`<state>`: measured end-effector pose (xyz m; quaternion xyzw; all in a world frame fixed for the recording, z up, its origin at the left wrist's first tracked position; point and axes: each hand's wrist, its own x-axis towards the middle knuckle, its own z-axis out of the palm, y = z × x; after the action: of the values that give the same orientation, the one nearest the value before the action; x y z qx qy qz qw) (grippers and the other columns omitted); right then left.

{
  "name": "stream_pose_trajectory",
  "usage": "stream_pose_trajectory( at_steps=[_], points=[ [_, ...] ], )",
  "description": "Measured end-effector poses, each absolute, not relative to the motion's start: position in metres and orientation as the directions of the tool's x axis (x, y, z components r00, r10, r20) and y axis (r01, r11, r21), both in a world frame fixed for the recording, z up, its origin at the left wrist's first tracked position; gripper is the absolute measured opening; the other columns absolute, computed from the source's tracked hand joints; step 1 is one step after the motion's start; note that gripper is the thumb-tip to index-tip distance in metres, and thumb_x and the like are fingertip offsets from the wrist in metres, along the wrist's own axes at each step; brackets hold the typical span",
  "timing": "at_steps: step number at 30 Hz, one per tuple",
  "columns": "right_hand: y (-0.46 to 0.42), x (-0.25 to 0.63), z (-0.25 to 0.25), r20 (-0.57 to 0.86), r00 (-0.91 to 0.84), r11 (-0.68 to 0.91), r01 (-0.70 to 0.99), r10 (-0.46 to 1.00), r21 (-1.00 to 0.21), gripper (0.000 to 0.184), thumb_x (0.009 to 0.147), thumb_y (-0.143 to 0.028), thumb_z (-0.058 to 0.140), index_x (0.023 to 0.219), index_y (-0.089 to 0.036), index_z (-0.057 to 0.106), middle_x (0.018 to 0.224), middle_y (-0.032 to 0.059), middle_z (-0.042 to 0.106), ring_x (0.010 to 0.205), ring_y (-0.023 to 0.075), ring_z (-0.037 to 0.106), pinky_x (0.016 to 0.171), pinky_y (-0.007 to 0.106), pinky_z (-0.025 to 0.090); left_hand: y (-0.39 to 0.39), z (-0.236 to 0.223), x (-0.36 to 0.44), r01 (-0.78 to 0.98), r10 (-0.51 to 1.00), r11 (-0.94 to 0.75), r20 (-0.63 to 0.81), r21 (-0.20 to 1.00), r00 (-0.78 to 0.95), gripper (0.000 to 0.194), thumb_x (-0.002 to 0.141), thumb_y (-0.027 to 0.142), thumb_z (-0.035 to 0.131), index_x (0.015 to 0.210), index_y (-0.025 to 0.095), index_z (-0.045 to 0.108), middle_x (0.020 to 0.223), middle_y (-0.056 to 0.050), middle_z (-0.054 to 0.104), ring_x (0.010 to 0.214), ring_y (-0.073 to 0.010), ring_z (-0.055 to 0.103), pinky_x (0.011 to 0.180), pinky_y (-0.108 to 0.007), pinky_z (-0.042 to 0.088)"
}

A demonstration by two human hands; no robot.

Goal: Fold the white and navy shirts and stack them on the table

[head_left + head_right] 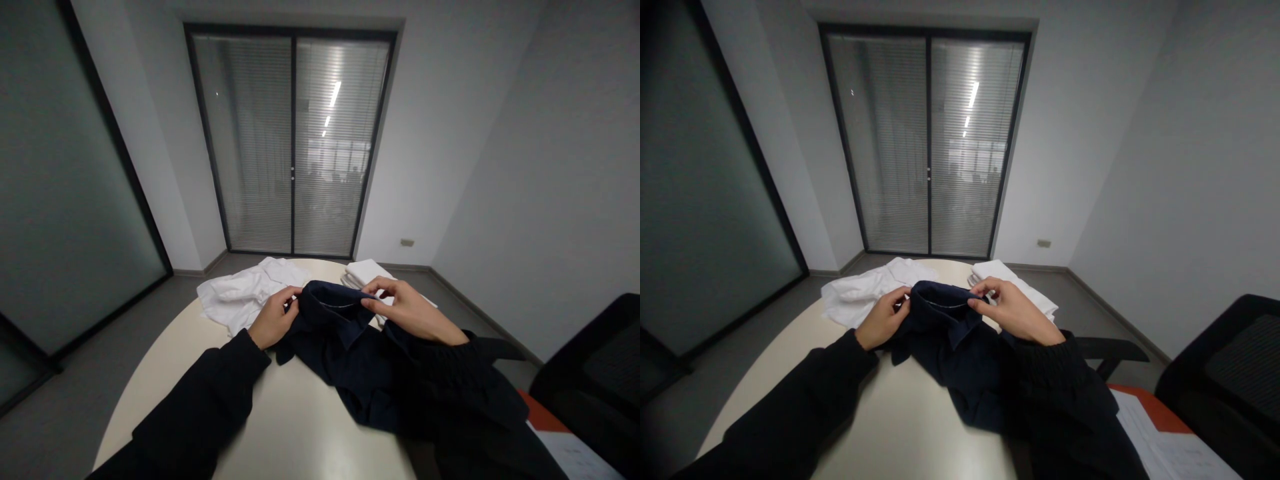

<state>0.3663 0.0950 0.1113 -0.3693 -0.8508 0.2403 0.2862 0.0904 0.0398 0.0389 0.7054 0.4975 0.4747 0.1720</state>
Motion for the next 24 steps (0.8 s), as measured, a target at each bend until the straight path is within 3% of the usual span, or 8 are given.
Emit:
stream_pose_trajectory(
  at_steps=[4, 7, 13, 17, 20, 22, 24],
  points=[
    [0.093, 0.369, 0.112, 0.235, -0.579, 0.564, 0.491, 0.781, -0.664, 0.022, 0.078, -0.043, 0.065, 0.079, -0.021, 0.062, 0.074, -0.0001, 0.061, 0.064, 0.0156, 0.053, 0.06, 0.028, 0.041, 0.041, 0.038, 0.089, 0.564, 0.856, -0.45, 0.514, 0.692, 0.052, 0.027, 0.091, 0.023, 0.045, 0.108, 0.017, 0.066, 0.102, -0.005, 0.068, 0.083, -0.0174, 0.06, 0.08, -0.027, 0.046],
    [0.094, 0.369, 0.11, 0.245, -0.544, 0.544, 0.497, 0.802, -0.676, 0.015, 0.075, -0.035, 0.064, 0.075, -0.021, 0.058, 0.069, -0.002, 0.058, 0.057, 0.0129, 0.049, 0.054, 0.025, 0.037, 0.042, 0.035, 0.088, 0.587, 0.865, -0.424, 0.5, 0.69, 0.038, 0.028, 0.091, 0.024, 0.046, 0.111, 0.017, 0.065, 0.105, -0.005, 0.069, 0.08, -0.0165, 0.059, 0.078, -0.028, 0.046],
    [0.106, 0.37, 0.102, 0.363, -0.428, 0.56, 0.658, 0.828, -0.503, 0.01, 0.067, -0.019, 0.055, 0.066, -0.022, 0.046, 0.058, -0.0051, 0.05, 0.055, 0.0121, 0.044, 0.052, 0.023, 0.029, 0.043, 0.031, 0.088, 0.559, 0.879, -0.439, 0.465, 0.703, 0.105, 0.028, 0.094, 0.032, 0.048, 0.113, 0.019, 0.064, 0.101, -0.004, 0.068, 0.07, -0.0129, 0.056, 0.069, -0.025, 0.045],
    [0.114, 0.371, 0.096, 0.433, -0.324, 0.519, 0.712, 0.841, -0.473, 0.012, 0.065, -0.018, 0.056, 0.067, -0.022, 0.045, 0.058, -0.0051, 0.05, 0.054, 0.0125, 0.045, 0.052, 0.023, 0.028, 0.039, 0.032, 0.089, 0.518, 0.891, -0.449, 0.409, 0.728, 0.198, 0.035, 0.09, 0.041, 0.056, 0.119, 0.02, 0.059, 0.094, -0.001, 0.064, 0.054, -0.007, 0.043, 0.056, -0.021, 0.038],
    [0.116, 0.37, 0.092, 0.398, -0.28, 0.471, 0.695, 0.874, -0.544, 0.011, 0.066, -0.019, 0.057, 0.075, -0.022, 0.052, 0.058, -0.0057, 0.05, 0.052, 0.0123, 0.046, 0.051, 0.023, 0.029, 0.036, 0.033, 0.088, 0.535, 0.891, -0.454, 0.35, 0.712, 0.29, 0.053, 0.075, 0.045, 0.074, 0.119, 0.021, 0.059, 0.092, 0.001, 0.062, 0.05, -0.0053, 0.035, 0.051, -0.02, 0.034],
    [0.116, 0.37, 0.091, 0.34, -0.301, 0.454, 0.62, 0.891, -0.64, 0.013, 0.066, -0.021, 0.059, 0.078, -0.022, 0.054, 0.058, -0.0064, 0.051, 0.05, 0.0115, 0.047, 0.05, 0.023, 0.032, 0.037, 0.032, 0.087, 0.567, 0.87, -0.492, 0.346, 0.66, 0.352, 0.059, 0.067, 0.044, 0.081, 0.118, 0.022, 0.061, 0.092, 0.0, 0.062, 0.056, -0.0077, 0.044, 0.056, -0.021, 0.039],
    [0.115, 0.371, 0.091, 0.293, -0.375, 0.461, 0.514, 0.879, -0.723, 0.014, 0.067, -0.023, 0.062, 0.077, -0.021, 0.054, 0.06, -0.0065, 0.051, 0.049, 0.0105, 0.048, 0.05, 0.023, 0.035, 0.038, 0.031, 0.086, 0.592, 0.841, -0.542, 0.374, 0.597, 0.392, 0.052, 0.071, 0.039, 0.079, 0.118, 0.023, 0.063, 0.093, -0.001, 0.064, 0.069, -0.0126, 0.054, 0.068, -0.024, 0.045]
  ],
)
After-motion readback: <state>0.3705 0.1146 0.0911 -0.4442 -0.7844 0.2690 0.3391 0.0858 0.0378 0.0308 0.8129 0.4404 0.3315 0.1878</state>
